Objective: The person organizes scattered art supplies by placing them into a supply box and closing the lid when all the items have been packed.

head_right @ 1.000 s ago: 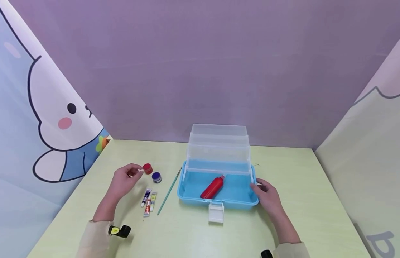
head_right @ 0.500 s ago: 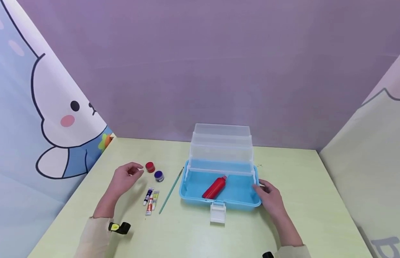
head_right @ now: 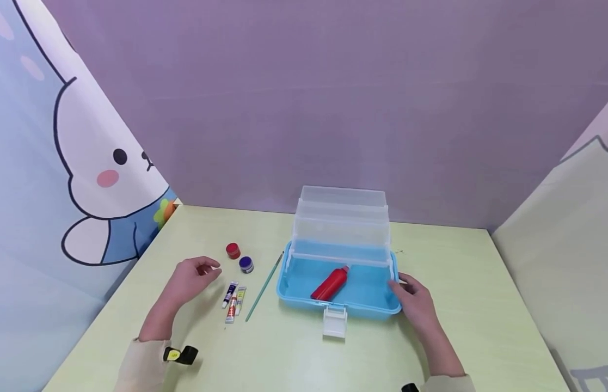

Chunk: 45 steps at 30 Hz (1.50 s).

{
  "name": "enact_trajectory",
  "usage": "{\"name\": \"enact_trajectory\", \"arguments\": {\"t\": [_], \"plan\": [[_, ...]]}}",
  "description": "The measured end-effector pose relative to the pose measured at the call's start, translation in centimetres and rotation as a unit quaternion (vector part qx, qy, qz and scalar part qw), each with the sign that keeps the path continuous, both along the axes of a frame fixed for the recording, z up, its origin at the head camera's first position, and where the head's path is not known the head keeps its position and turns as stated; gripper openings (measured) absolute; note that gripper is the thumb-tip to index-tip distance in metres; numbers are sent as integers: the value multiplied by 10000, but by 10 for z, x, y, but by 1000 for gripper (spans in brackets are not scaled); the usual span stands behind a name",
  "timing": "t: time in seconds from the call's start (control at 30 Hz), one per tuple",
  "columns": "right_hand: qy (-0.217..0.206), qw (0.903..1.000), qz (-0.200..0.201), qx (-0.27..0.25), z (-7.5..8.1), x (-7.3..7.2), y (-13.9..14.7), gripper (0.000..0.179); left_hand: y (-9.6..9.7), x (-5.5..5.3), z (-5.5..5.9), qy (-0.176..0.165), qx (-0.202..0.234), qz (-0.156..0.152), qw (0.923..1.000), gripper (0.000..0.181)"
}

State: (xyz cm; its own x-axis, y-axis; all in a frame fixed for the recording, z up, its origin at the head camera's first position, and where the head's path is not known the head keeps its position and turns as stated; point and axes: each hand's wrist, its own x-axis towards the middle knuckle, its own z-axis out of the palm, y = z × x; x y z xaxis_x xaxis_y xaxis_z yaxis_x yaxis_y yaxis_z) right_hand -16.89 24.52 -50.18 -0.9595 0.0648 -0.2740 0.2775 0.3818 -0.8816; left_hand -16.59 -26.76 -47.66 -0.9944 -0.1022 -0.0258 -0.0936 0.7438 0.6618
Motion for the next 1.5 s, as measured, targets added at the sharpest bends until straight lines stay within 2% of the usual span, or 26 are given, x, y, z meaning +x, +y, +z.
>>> {"name": "enact_trajectory", "arguments": {"t": [0.27,0.47,0.67,0.8,1.03,1.23,1.5], "plan": [[-64,10000,14,-42,-2,2,4,69,11,21,1,-237,-158,-133,9995,21],[-135,9999,49,23,0,1,1,71,17,35,-4,-384,-316,-15,9988,20],[-164,9999,-12,26,-1,2,0,72,24,44,-10,-505,-423,14,9978,17],[-166,9999,-42,18,-2,3,1,71,28,50,-9,-547,-468,3,9974,18],[-9,10000,-72,-25,-1,3,-2,68,25,52,-16,-623,-503,50,9968,18],[-54,9999,-76,-82,-2,2,-2,67,20,49,-26,-540,-892,-22,9945,8],[-2,9996,-171,-238,0,3,-2,65,20,45,-24,-748,-852,77,9935,15]]}}
